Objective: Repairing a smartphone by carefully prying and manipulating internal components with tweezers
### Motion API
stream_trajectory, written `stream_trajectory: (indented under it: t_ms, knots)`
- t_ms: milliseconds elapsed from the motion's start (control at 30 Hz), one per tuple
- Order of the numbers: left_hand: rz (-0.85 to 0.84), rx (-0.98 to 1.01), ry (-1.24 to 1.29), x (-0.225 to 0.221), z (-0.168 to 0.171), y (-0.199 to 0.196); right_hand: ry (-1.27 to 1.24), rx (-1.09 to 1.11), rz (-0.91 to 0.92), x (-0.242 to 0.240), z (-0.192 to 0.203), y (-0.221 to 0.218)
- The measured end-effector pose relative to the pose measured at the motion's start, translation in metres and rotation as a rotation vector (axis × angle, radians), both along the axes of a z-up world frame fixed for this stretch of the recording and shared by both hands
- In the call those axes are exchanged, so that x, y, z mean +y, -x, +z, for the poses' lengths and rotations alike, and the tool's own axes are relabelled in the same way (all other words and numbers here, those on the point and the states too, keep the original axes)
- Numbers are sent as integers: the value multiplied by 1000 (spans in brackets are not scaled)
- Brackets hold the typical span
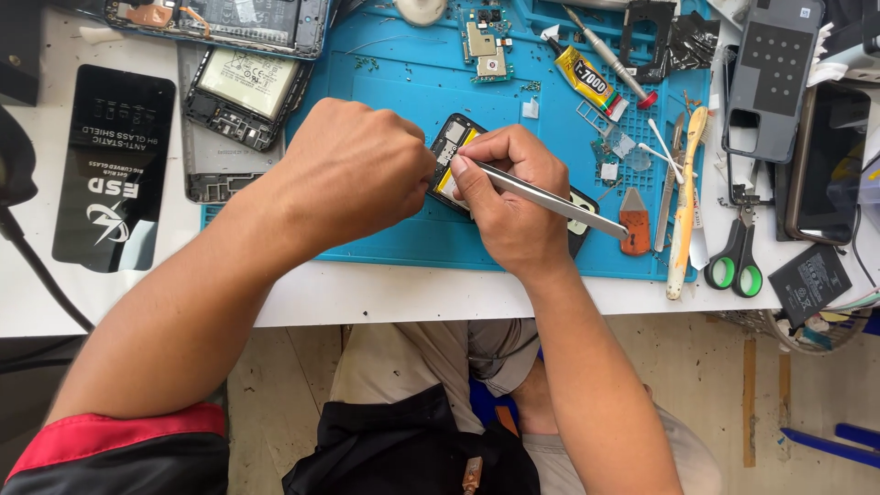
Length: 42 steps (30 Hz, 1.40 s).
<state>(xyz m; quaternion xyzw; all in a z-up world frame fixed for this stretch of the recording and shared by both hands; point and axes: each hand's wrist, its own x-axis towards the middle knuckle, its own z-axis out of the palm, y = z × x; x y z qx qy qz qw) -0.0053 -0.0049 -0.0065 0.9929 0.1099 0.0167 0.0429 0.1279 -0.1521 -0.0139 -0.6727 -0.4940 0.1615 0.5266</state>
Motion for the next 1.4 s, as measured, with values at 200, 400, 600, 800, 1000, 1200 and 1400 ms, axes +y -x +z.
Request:
stream_trajectory:
  t_ms: [200,400,600,800,1000,1200,1400]
  knots:
    - [-21,-1,-118,-4,-7,-1,-18,-16,7,1,3,1]
    - [-50,-51,-239,-12,-21,-8,-37,-146,-18,0,-4,-2]
    - [-37,6,-113,-6,-22,-8,-35,-135,-17,0,-4,-2]
    - [2,81,168,-2,11,-7,-21,-136,-21,-1,-3,-2]
    - [103,-99,221,22,23,5,-14,-133,-24,0,-3,-3]
    - [242,-32,131,26,17,7,-111,-205,11,-2,1,-1]
    - [90,32,294,33,12,5,-134,-183,-26,-4,3,6]
